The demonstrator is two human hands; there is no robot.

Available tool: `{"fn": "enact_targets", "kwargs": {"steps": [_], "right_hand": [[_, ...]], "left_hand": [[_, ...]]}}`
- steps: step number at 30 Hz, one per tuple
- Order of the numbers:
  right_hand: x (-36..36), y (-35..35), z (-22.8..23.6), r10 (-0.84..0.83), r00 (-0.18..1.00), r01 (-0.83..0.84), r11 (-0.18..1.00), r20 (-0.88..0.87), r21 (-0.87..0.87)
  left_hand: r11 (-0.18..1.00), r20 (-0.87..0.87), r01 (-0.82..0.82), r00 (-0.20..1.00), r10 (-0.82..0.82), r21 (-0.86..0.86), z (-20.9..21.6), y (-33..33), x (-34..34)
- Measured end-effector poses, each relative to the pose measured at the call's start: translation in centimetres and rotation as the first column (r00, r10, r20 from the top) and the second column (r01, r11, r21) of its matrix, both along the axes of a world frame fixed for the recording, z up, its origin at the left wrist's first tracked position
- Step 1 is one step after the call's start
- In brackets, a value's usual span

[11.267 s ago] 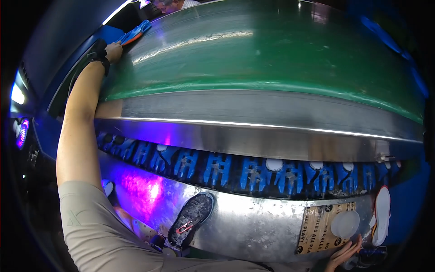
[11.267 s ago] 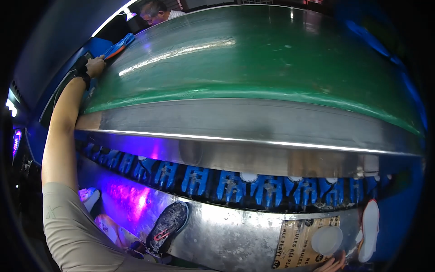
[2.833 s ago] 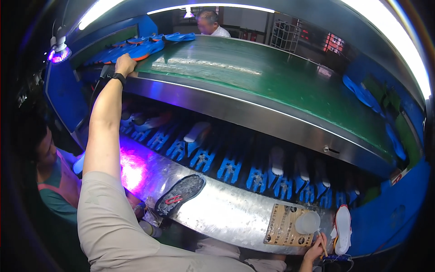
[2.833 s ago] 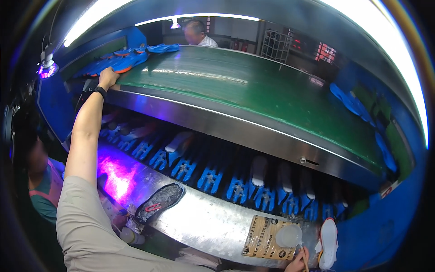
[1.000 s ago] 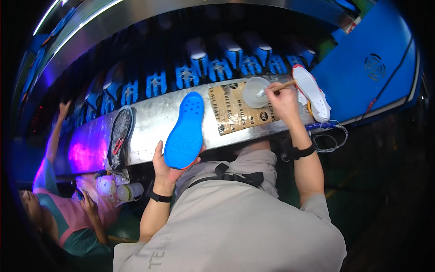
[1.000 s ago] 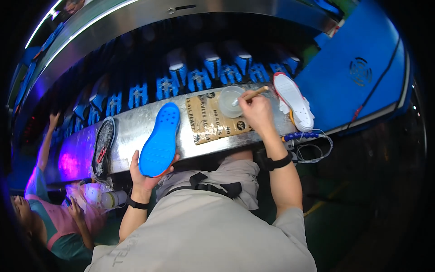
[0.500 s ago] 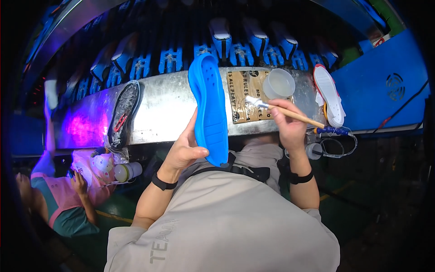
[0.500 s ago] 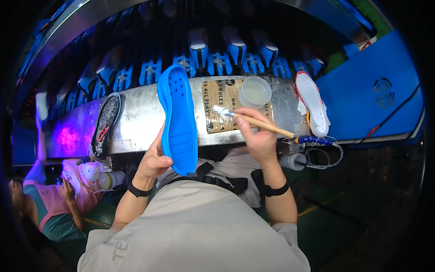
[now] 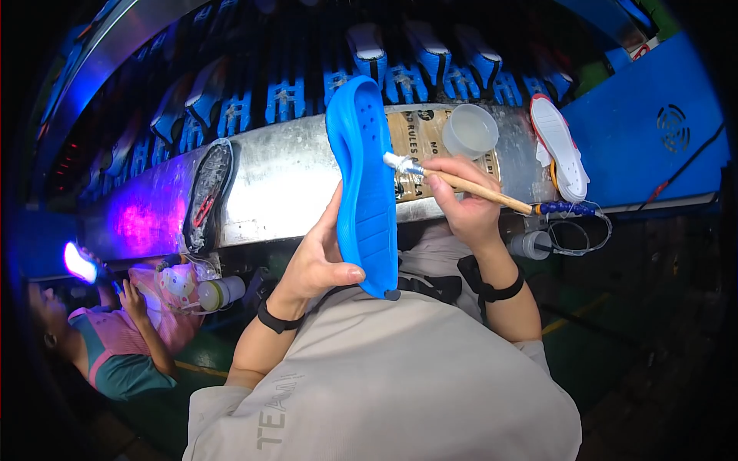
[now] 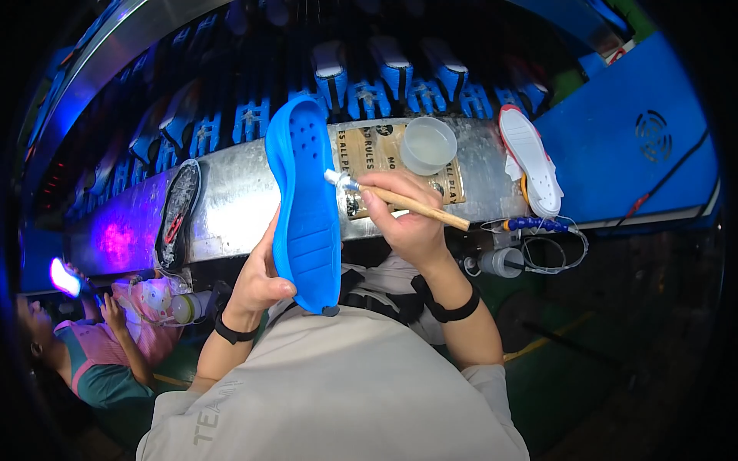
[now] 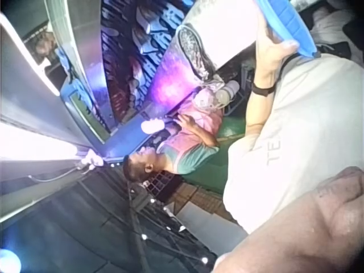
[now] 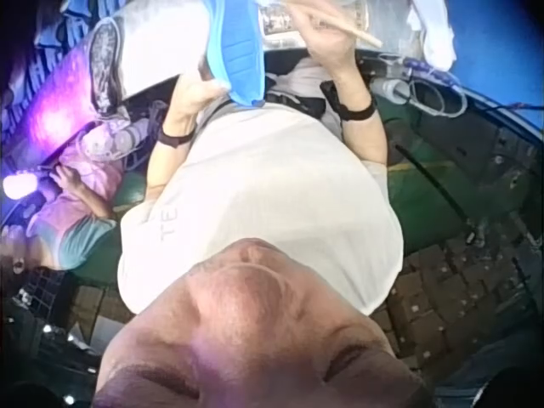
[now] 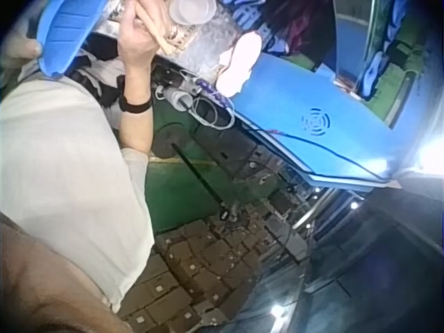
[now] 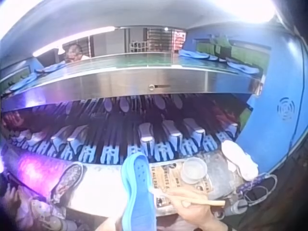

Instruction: Apply glue to blue shoe soles using a brush and place them onto a moving conveyor belt.

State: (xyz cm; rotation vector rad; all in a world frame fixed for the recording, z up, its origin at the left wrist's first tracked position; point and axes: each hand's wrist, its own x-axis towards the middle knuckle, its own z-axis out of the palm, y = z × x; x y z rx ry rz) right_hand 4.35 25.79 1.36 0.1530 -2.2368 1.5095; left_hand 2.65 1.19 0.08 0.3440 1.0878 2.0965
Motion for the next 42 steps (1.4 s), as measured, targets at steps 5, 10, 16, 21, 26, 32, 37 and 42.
{"fn": "enact_targets", "kwargs": {"steps": [5,10,16,21,26,32,37,42], "right_hand": [[1.5,-0.5,0.5,0.040,0.997,-0.035,0.996,-0.061,0.080],[2.5,-0.3,1.1,0.109,0.994,-0.110,0.992,0.015,0.066],[1.6,-0.4,1.2,-0.002,0.999,0.000,0.998,-0.043,-0.061],[2.2,-0.3,1.1,0.062,0.991,-0.054,0.996,-0.115,0.068],[3.8,-0.4,2.1,0.164,0.985,-0.160,0.985,-0.056,0.072],[4.1,-0.2,2.6,0.237,0.972,-0.237,0.971,-0.006,0.014],[3.5,-0.7,1.9,0.076,0.995,-0.075,0.997,-0.061,0.012],[4.6,-0.7,2.5,0.155,0.986,-0.149,0.984,-0.057,0.097]], "left_hand": [[1.000,0.020,0.003,1.000,-0.003,0.012,0.7,0.2,-0.1],[1.000,0.063,-0.017,0.998,0.018,-0.010,1.1,-0.2,-0.6],[1.000,0.012,-0.009,1.000,0.009,-0.009,1.6,0.2,-0.5],[1.000,0.013,-0.026,1.000,0.026,-0.010,1.3,0.0,-0.7],[0.996,-0.008,-0.086,0.996,0.086,-0.014,1.5,0.0,-1.0],[0.997,-0.055,-0.074,0.996,0.073,-0.017,1.2,0.2,-1.3],[0.993,-0.121,-0.112,0.987,0.106,-0.038,2.4,0.6,-0.9],[0.994,-0.110,-0.101,0.988,0.105,0.038,2.0,0.5,-1.0]]}}
